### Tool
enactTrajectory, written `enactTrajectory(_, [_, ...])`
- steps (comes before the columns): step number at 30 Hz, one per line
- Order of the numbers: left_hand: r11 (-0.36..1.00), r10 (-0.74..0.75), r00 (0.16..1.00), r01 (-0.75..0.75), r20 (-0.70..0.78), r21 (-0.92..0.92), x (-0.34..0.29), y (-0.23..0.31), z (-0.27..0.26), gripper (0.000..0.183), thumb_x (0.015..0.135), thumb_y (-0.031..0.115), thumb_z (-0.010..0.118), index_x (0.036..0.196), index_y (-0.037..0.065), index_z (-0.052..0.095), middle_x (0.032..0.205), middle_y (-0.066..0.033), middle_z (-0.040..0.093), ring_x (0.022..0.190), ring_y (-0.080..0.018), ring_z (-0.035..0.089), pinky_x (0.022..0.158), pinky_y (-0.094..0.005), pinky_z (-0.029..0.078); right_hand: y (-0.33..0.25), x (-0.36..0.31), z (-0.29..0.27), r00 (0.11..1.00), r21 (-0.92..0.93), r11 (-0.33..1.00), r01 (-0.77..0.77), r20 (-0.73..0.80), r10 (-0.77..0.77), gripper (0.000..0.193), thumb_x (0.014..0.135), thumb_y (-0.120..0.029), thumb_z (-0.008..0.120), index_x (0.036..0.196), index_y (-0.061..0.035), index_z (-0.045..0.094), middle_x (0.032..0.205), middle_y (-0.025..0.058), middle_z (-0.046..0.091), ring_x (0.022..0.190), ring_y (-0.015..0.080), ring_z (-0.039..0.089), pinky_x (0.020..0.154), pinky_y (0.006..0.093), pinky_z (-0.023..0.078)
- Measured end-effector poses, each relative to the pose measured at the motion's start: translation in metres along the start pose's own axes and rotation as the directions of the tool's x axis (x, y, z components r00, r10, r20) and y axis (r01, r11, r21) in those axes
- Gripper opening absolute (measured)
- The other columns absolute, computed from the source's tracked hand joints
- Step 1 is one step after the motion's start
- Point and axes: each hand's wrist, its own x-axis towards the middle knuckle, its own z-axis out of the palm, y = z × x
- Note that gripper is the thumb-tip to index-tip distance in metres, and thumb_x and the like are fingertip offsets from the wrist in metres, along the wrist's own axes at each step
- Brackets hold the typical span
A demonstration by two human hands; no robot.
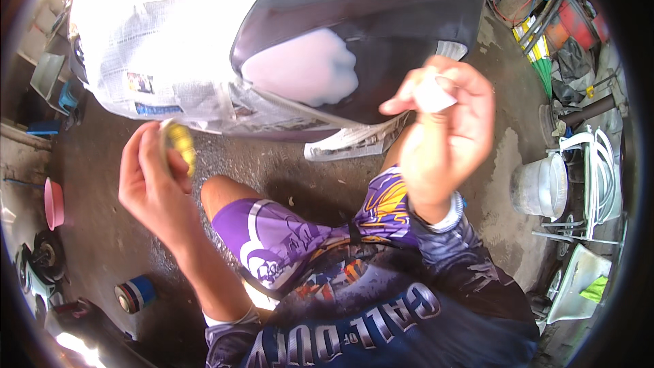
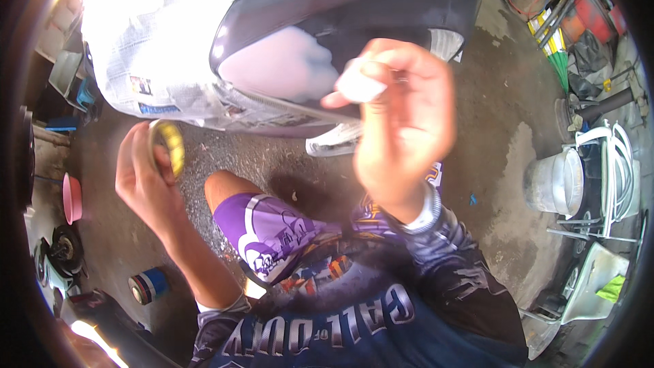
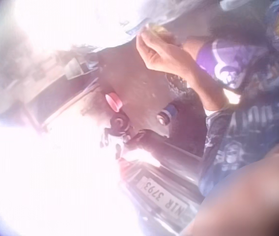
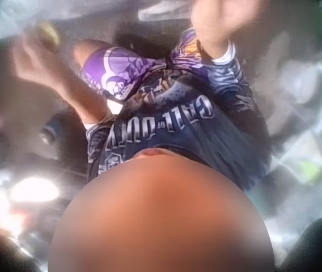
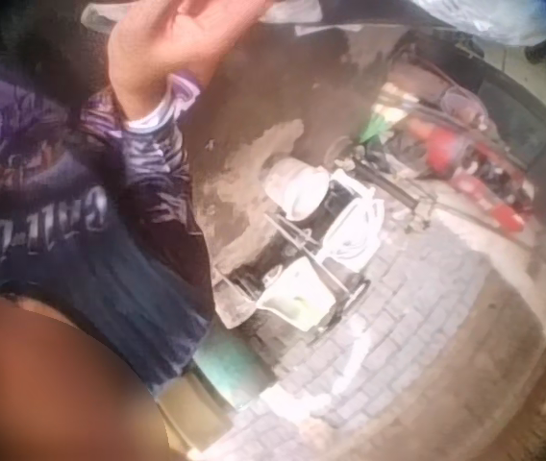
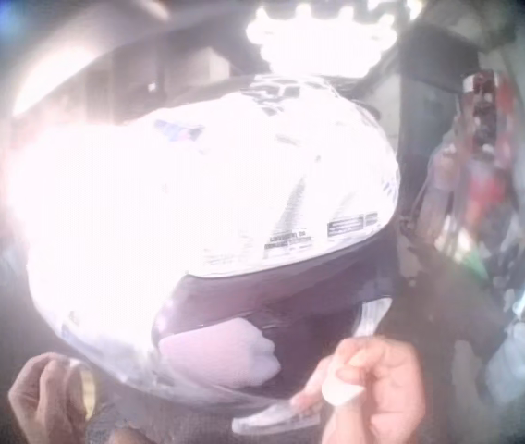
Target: The person tears newspaper sheets and uses masking tape to cover the rear bumper of a car. They smooth the paper over the surface and secure it with tape, then briefly wipe the area with a cloth before continuing to apply more newspaper and tape.
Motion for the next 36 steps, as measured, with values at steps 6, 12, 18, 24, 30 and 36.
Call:
enactTrajectory(6, [0.947,0.321,0.850,-0.290,0.419,-0.137,-0.025,-0.007,0.016,0.029,0.100,0.008,0.072,0.127,-0.002,0.073,0.093,-0.0072,0.070,0.074,-0.0082,0.057,0.064,-0.0225,0.043,0.011,0.001,0.012,0.882,-0.331,0.898,0.290,0.456,-0.117,0.016,0.090,0.006,0.079,0.103,0.0037,0.070,0.093,0.0130,0.074,0.083,0.0225,0.074,0.072,0.0317,0.059])
enactTrajectory(12, [0.936,0.336,0.754,-0.333,0.565,-0.112,-0.006,-0.010,0.032,0.014,0.091,-0.001,0.078,0.105,-0.004,0.076,0.098,-0.0066,0.068,0.075,-0.0096,0.055,0.066,-0.0246,0.045,0.034,0.008,0.014,0.922,-0.339,0.911,0.233,0.376,-0.096,0.021,0.089,0.004,0.080,0.109,0.0014,0.073,0.095,0.0126,0.074,0.083,0.0193,0.074,0.072,0.0286,0.060])
enactTrajectory(18, [0.908,0.382,0.762,-0.416,0.523,-0.057,0.004,-0.004,0.043,0.011,0.093,-0.002,0.074,0.104,-0.002,0.077,0.098,-0.0062,0.069,0.080,-0.0120,0.061,0.070,-0.0275,0.049,0.040,0.019,0.010,0.925,-0.351,0.919,0.179,0.379,-0.036,0.014,0.090,0.004,0.078,0.103,0.0006,0.073,0.094,0.0100,0.073,0.080,0.0176,0.072,0.070,0.0294,0.057])
enactTrajectory(24, [0.758,0.551,0.703,-0.647,0.450,0.083,0.019,-0.011,0.045,0.011,0.092,-0.001,0.076,0.103,0.001,0.078,0.095,-0.0109,0.067,0.084,-0.0239,0.067,0.073,-0.0354,0.054,0.059,0.029,0.013,0.897,-0.381,0.872,0.308,0.422,-0.133,0.016,0.089,0.001,0.080,0.103,-0.0011,0.074,0.092,0.0097,0.074,0.081,0.0208,0.074,0.070,0.0310,0.058])
enactTrajectory(30, [0.661,0.602,0.639,-0.735,0.479,0.149,0.025,-0.022,0.054,0.013,0.089,-0.001,0.078,0.101,0.002,0.076,0.096,-0.0137,0.066,0.088,-0.0314,0.069,0.075,-0.0417,0.055,0.067,0.039,0.006,0.873,-0.398,0.841,0.367,0.460,-0.163,0.014,0.088,-0.001,0.080,0.101,-0.0013,0.075,0.092,0.0096,0.075,0.081,0.0251,0.074,0.070,0.0340,0.059])
enactTrajectory(36, [0.531,0.740,0.542,-0.834,0.398,0.150,0.044,-0.036,0.052,0.015,0.086,0.000,0.080,0.100,0.005,0.077,0.093,-0.0133,0.064,0.084,-0.0328,0.067,0.073,-0.0431,0.054,0.084,0.049,0.012,0.803,-0.363,0.793,0.490,0.543,-0.247,0.013,0.084,-0.004,0.082,0.093,-0.0033,0.072,0.090,0.0083,0.072,0.082,0.0268,0.072,0.071,0.0364,0.058])
